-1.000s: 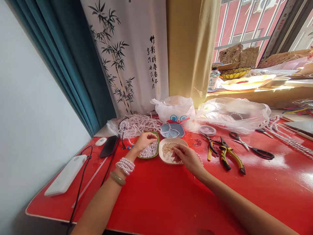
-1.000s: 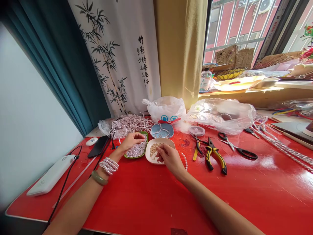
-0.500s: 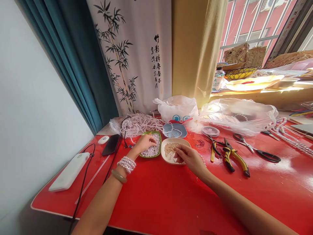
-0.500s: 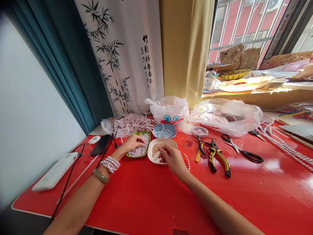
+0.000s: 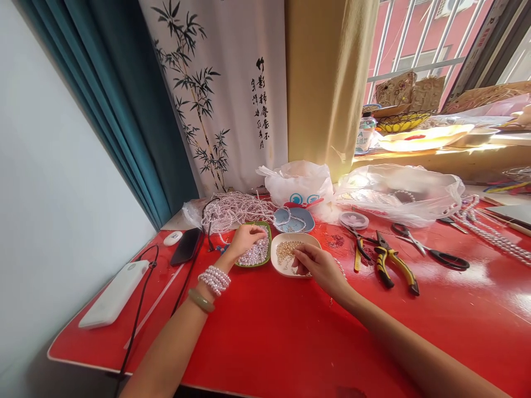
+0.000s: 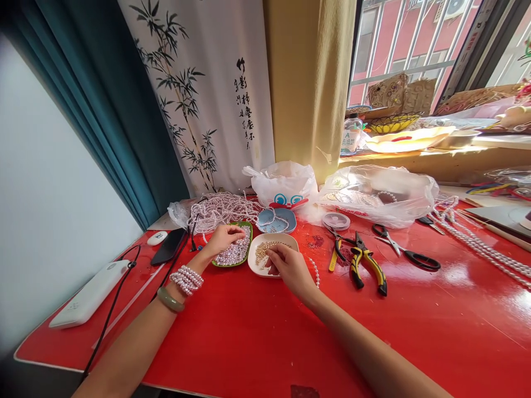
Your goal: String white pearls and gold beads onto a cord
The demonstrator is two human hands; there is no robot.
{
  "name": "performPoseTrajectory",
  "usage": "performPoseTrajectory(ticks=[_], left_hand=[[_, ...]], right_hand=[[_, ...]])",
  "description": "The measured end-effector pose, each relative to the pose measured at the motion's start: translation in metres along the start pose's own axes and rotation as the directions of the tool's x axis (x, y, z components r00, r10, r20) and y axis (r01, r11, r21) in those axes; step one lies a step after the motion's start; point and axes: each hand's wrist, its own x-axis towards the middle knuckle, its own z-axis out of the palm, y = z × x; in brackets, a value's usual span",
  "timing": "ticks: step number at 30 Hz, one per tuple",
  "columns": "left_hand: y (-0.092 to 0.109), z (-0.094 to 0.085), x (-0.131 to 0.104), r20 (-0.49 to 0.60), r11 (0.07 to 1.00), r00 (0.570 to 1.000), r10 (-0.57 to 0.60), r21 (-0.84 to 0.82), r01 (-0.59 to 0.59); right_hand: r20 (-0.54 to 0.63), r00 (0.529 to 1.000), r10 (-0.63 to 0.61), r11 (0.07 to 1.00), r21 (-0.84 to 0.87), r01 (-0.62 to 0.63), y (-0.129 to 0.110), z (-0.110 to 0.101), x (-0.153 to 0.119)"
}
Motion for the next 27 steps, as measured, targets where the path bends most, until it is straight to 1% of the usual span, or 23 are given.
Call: performPoseTrajectory(ticks=[2,5,7,9,13,17,22,27], left_hand=[[0.005,0.002,-0.002,0.04,0.985,0.998,-0.056,-0.161,0.062],[0.014,0.01,-0.009,0.157,0.914,0.982,-0.1,-0.376,0.153],[0.019,0.017,-0.014,0.221,0.853,0.969,-0.114,-0.479,0.21],[0.022,0.025,-0.017,0.261,0.8,0.957,-0.127,-0.543,0.255],[0.022,0.034,-0.021,0.297,0.733,0.944,-0.147,-0.608,0.305],[0.019,0.036,-0.021,0.297,0.692,0.942,-0.154,-0.648,0.318],[0.017,0.037,-0.021,0.304,0.666,0.937,-0.171,-0.666,0.337],[0.016,0.038,-0.021,0.315,0.665,0.933,-0.174,-0.661,0.347]], right_hand=[[0.003,1.0,0.004,1.0,-0.002,-0.004,0.0,0.0,0.0],[0.011,1.0,0.008,1.0,-0.01,-0.007,-0.002,0.0,-0.002],[0.024,1.0,0.002,1.0,-0.011,-0.001,-0.003,0.001,-0.004],[0.051,0.999,0.006,1.0,0.008,-0.006,-0.004,0.001,-0.005],[0.076,0.996,0.036,0.998,0.043,-0.04,-0.002,0.003,-0.006],[0.067,0.997,0.027,0.998,0.05,-0.03,0.002,0.003,-0.004],[0.06,0.998,0.023,0.998,0.058,-0.026,0.003,0.003,-0.004],[0.066,0.998,0.005,0.999,0.043,-0.008,0.002,0.002,-0.005]])
